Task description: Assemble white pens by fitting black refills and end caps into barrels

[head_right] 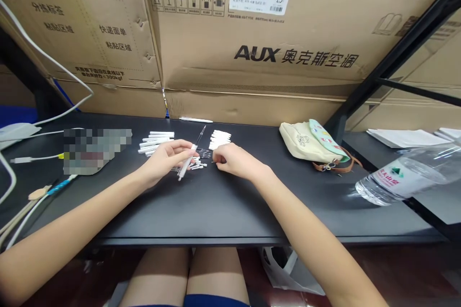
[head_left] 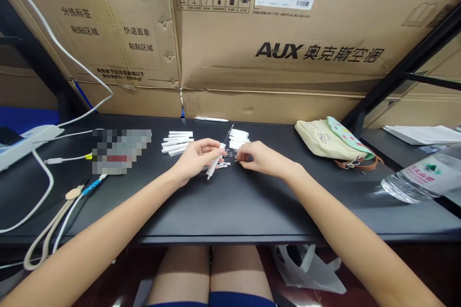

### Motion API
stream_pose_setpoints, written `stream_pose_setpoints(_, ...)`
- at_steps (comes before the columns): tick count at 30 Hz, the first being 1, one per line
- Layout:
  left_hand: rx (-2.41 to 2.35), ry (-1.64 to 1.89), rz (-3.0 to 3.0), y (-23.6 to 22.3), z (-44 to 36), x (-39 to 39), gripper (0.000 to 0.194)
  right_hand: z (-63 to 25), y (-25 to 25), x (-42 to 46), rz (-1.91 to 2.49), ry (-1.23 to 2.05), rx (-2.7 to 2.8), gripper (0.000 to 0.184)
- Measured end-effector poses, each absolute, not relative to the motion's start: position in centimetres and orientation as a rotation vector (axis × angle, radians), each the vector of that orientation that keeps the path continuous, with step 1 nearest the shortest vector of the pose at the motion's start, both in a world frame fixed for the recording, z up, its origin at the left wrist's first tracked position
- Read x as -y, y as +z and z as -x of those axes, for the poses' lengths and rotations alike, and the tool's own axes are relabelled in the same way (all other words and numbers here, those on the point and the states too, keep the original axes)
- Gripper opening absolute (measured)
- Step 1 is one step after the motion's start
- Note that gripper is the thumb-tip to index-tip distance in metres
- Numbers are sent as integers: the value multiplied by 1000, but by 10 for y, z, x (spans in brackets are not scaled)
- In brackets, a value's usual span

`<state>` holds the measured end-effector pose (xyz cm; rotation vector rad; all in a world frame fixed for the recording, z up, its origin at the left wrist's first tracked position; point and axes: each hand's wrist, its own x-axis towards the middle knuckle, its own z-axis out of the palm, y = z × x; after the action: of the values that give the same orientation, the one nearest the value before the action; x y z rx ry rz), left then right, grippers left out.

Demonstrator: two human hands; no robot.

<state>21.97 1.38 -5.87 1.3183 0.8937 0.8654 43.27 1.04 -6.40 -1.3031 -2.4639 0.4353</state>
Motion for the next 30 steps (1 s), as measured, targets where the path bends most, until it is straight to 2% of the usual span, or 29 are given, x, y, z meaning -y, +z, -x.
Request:
stream_pose_setpoints(11, -875, 859, -1333, -59, -219, -14, 37, -427, -64, -8, 1310, 411, 2530, 17)
stream_pose_setpoints(16, -813, 751, -1367, -62, -219, -13, 54, -428, -63, -4, 1356, 534, 2501, 17)
stream_pose_setpoints(19, -786, 704, -1376, -66, -218, -14, 55, -430, -64, -5, 1292, 651, 2431, 16)
stream_pose_setpoints(24, -806, 611, -1392, -67, -218, -14, 50, -431, -63, -16, 1131, 908, 1864, 4)
stream_pose_setpoints(27, -808, 583, -1405, -65, -219, -13, 49, -430, -62, -21, 1070, 1070, 1418, 19)
stream_pose_setpoints(30, -803, 574, -1413, -63, -219, -12, 48, -426, -62, -21, 994, 1195, 1218, 25)
